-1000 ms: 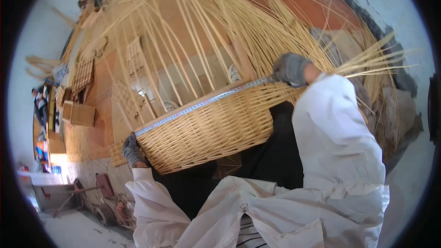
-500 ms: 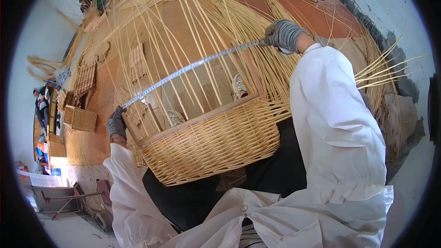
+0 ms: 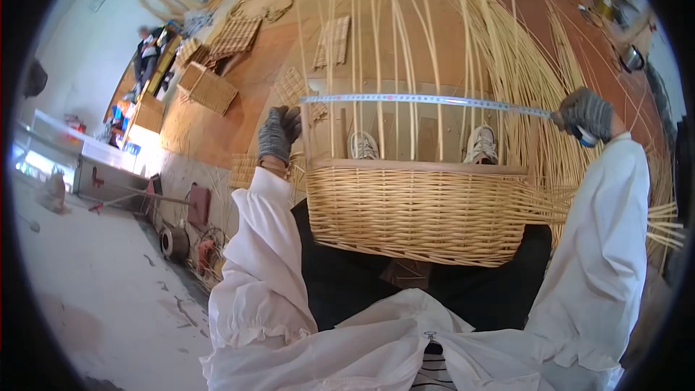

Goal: The recorder is weaving a large wicker basket using long thin wooden strips.

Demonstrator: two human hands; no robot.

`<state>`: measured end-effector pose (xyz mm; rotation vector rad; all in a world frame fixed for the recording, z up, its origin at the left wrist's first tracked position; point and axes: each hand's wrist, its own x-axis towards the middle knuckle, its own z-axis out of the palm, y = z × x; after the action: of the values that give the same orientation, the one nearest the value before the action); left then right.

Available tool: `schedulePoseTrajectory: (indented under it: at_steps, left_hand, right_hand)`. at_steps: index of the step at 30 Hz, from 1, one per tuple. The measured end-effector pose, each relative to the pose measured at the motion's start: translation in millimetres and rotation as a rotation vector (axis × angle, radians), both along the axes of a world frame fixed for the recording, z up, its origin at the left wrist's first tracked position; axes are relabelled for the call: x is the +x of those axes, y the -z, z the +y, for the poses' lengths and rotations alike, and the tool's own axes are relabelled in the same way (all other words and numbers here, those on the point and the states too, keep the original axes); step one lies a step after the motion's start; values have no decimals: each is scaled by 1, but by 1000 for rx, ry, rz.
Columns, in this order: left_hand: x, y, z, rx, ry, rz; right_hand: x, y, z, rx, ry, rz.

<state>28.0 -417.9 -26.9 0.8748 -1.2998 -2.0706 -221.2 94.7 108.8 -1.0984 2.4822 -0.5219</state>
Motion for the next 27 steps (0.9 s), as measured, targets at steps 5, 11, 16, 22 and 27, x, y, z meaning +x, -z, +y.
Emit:
schedulePoseTrajectory:
  at_steps: [5, 11, 16, 22, 27]
  left_hand:
    - [26, -28, 9, -276, -2, -201]
    - [21, -20, 4, -118, -150, -174]
    - [20, -10, 0, -174, -80, -86]
    - [9, 4, -12, -370, -43, -152]
    - [20, -5, -4, -288, -93, -118]
  right_hand:
    - [-3, 1, -16, -39, 84, -154]
    - [1, -2, -16, -104, 99, -279]
    - [10, -7, -20, -76, 171, -195]
    - [-43, 27, 11, 0, -646, 455]
    - [-11, 4, -15, 138, 172, -120]
